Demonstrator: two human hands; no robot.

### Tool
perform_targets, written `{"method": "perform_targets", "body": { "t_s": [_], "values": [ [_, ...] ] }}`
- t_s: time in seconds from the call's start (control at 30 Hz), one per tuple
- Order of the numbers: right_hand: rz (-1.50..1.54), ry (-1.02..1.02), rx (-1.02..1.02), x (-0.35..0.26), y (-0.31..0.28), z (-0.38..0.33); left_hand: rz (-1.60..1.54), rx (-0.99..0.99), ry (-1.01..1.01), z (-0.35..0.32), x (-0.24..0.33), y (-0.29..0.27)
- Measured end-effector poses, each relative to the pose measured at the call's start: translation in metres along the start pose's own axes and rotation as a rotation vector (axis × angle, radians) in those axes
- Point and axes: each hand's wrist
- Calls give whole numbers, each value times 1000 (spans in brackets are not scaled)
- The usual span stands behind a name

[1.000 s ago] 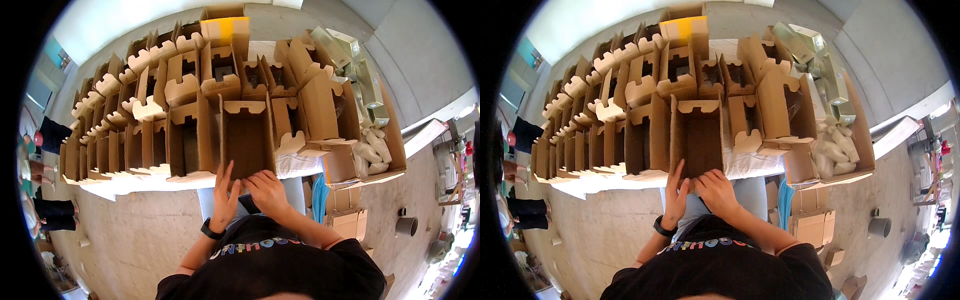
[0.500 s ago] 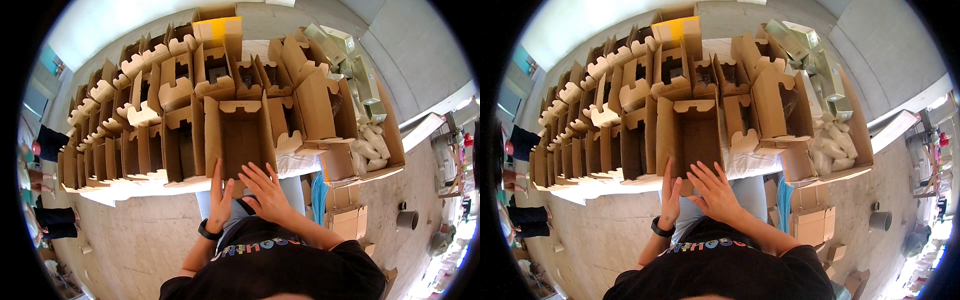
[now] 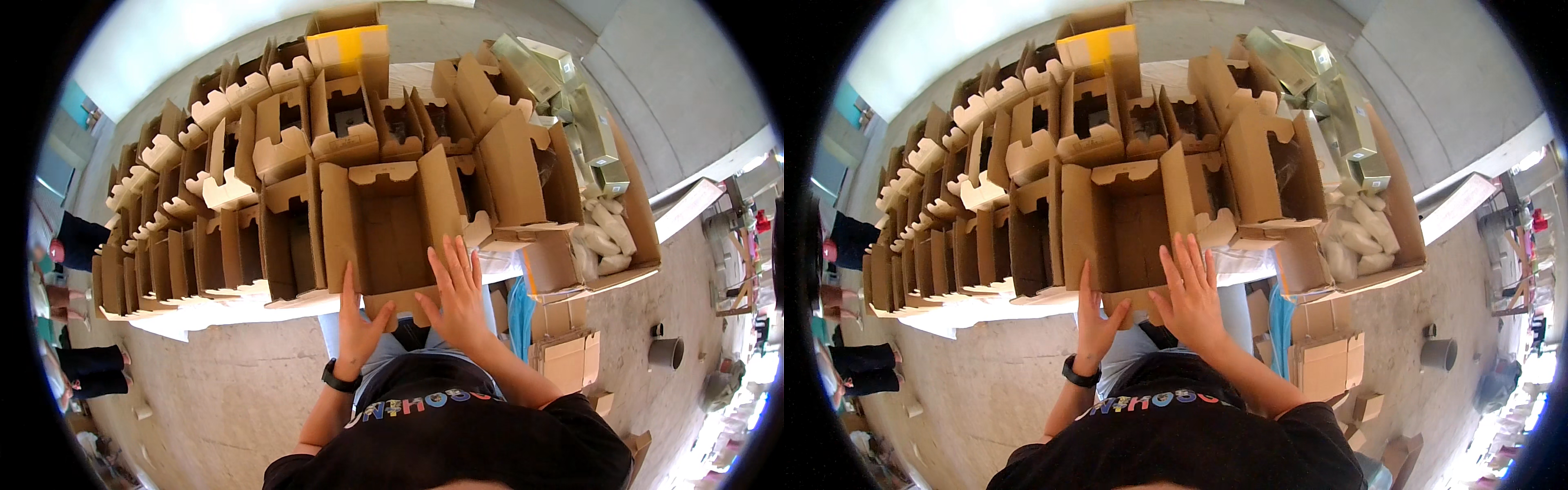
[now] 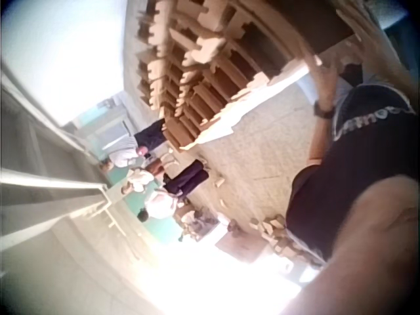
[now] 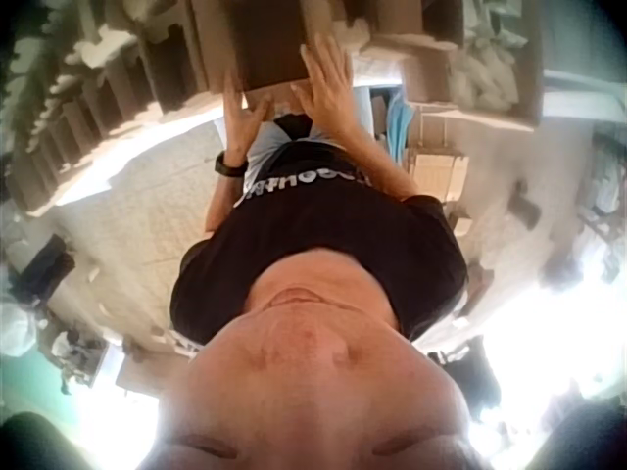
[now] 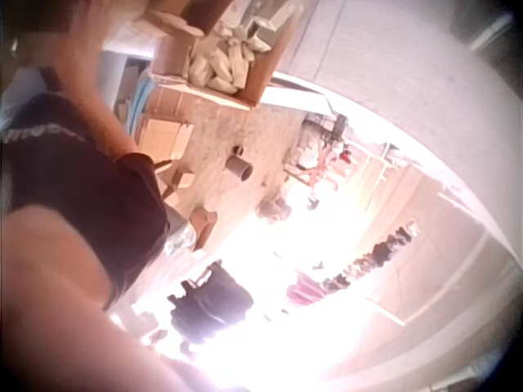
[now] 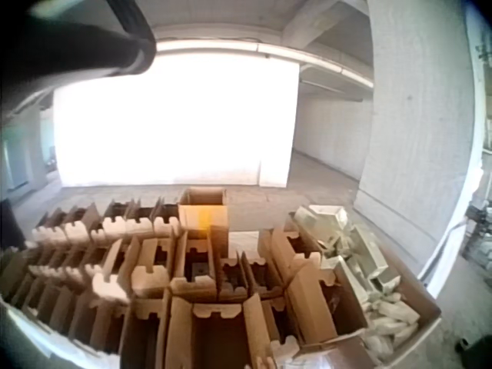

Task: The person places cardboard boxes onto a table, inserts silver rectangular boxes into them, and folds the outer flaps to close the packages.

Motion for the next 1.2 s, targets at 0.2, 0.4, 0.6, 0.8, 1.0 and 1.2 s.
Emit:
{"method": "perform_targets", "body": {
  "t_s": [0.2,0.4,0.6,0.8,1.0,1.2],
  "values": [
    [-90,72,-56,31,20,-5,63,44,110,-1,-12,15],
    [-51,70,-67,39,26,-5,27,37,92,1,-18,17],
    [81,-38,-52,35,-15,-3,45,27,174,-5,-12,25],
    [486,-245,390,72,-115,35,41,29,149,-5,-11,25],
    [343,484,948,241,-146,156,128,44,150,-5,-15,20],
    [166,842,781,349,-130,190,138,39,151,-1,-8,21]
  ]
}}
Point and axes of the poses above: each hand's wrist, its own z-axis towards the middle knuckle, its own y-axis out of the palm, x = y × z, and after that the axes turned 11 degrees about y, right-handed
